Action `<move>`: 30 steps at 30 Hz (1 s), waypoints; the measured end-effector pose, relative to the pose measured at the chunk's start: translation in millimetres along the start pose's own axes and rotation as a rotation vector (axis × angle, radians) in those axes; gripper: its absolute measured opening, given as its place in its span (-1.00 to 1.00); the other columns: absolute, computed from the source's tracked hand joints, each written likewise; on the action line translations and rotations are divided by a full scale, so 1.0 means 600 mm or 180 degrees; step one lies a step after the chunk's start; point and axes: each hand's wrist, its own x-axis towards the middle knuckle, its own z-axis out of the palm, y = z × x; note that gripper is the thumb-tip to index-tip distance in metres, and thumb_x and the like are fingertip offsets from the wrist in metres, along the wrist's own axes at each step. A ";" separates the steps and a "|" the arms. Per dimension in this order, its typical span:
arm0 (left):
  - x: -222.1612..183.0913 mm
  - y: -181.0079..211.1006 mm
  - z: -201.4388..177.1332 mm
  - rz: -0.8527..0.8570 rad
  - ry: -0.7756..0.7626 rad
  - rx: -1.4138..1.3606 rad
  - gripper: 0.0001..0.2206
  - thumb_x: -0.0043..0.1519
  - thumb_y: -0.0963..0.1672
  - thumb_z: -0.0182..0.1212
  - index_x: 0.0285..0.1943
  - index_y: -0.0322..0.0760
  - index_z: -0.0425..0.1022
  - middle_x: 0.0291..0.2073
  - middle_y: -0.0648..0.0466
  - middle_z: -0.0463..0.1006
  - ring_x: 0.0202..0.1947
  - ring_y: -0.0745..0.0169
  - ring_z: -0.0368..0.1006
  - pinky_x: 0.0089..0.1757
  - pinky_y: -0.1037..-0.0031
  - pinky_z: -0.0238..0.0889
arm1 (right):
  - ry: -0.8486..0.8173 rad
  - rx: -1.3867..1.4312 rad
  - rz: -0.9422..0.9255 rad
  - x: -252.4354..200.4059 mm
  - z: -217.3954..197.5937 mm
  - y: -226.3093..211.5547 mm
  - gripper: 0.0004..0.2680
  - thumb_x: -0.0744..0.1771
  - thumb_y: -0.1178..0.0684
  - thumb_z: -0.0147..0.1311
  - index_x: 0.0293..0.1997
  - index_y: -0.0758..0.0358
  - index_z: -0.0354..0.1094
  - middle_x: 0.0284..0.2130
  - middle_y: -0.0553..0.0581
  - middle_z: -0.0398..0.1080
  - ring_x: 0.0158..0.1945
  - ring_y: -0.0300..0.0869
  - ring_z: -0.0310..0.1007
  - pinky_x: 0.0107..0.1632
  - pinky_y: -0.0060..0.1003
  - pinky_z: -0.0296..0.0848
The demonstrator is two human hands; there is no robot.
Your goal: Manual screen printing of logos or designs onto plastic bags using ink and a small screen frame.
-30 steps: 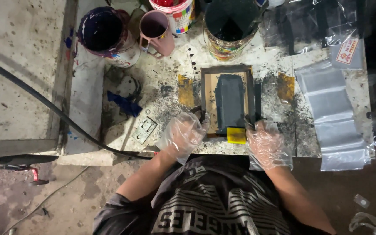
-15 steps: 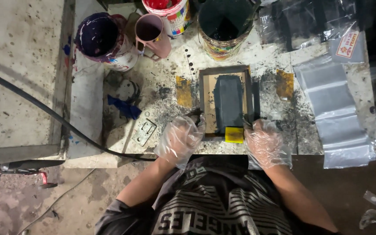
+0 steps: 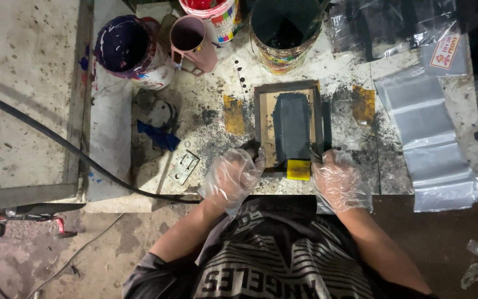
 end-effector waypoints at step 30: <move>-0.010 0.046 0.006 -0.0058 0.0272 -0.0647 -0.56 0.18 -0.05 0.27 0.17 -0.40 0.46 -0.40 0.11 0.62 -0.40 0.36 0.55 -0.29 0.68 0.49 | 0.0089 -0.0002 0.0231 0.030 -0.076 -0.037 -0.77 0.24 -0.24 0.24 -0.32 0.05 0.42 -0.64 0.02 0.30 -0.57 -0.01 0.46 -0.51 -0.13 0.44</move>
